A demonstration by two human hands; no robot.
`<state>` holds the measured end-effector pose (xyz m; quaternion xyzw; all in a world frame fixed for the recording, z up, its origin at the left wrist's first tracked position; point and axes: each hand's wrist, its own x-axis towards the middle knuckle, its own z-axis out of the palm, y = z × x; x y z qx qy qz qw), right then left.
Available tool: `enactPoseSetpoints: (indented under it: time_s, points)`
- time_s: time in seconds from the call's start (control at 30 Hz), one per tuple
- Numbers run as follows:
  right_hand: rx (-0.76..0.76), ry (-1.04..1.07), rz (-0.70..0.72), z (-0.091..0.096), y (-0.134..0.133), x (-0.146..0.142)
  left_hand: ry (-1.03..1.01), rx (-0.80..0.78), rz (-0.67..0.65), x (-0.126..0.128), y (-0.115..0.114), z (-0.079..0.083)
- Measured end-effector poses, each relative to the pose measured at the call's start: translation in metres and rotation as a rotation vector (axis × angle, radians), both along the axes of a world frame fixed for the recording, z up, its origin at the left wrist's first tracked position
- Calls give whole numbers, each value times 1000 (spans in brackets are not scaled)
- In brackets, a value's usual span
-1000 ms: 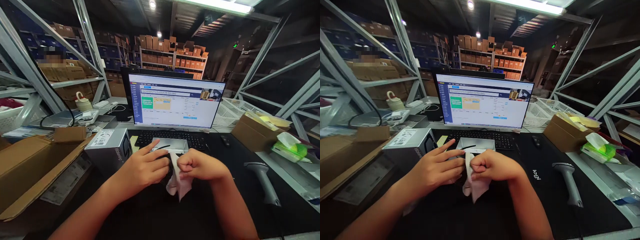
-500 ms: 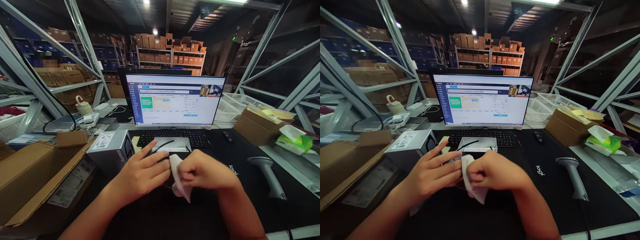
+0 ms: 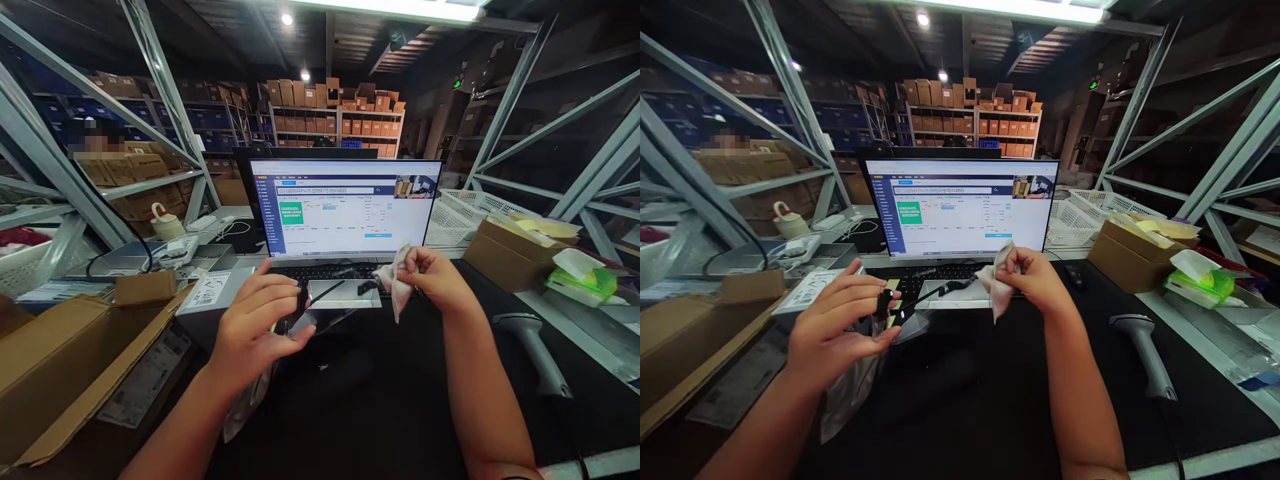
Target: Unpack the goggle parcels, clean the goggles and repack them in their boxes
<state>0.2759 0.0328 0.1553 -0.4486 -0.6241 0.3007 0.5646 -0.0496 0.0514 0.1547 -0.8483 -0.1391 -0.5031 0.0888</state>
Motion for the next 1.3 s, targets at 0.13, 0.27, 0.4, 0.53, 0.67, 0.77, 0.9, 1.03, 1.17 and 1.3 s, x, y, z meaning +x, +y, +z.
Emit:
enactPoseSetpoints:
  time_s: [0.13,0.27,0.4,0.53,0.67,0.77,0.9,1.03,1.17,1.3]
  points:
    - [-288,-649,-214,1,-5,34,-186,-132,39,-3,0,1]
    - [-501,-990,-571,1,-10,25,-379,-228,138,2,-1,-6]
    - [6,-899,-427,-2,-20,-39,-705,-497,103,10,-2,-18]
    - [606,-921,-164,-23,-26,-108,-985,-753,-84,17,-1,-19]
    - [897,-1048,-183,-38,-21,-123,-1010,-1096,-230,19,-3,-13]
    - [977,-1020,-271,-36,-20,-111,-847,-1284,-299,24,-8,-13]
    - [1025,-1072,-160,-27,-23,-100,-579,-1400,-383,32,-11,-17]
    - [838,-723,-288,-22,-25,-95,-392,-1245,-352,27,-6,-17]
    - [399,-23,-368,-17,-26,-85,-174,-1112,-90,21,2,-24]
    - [102,375,-96,-13,-24,-76,-275,-1141,-79,28,7,-39]
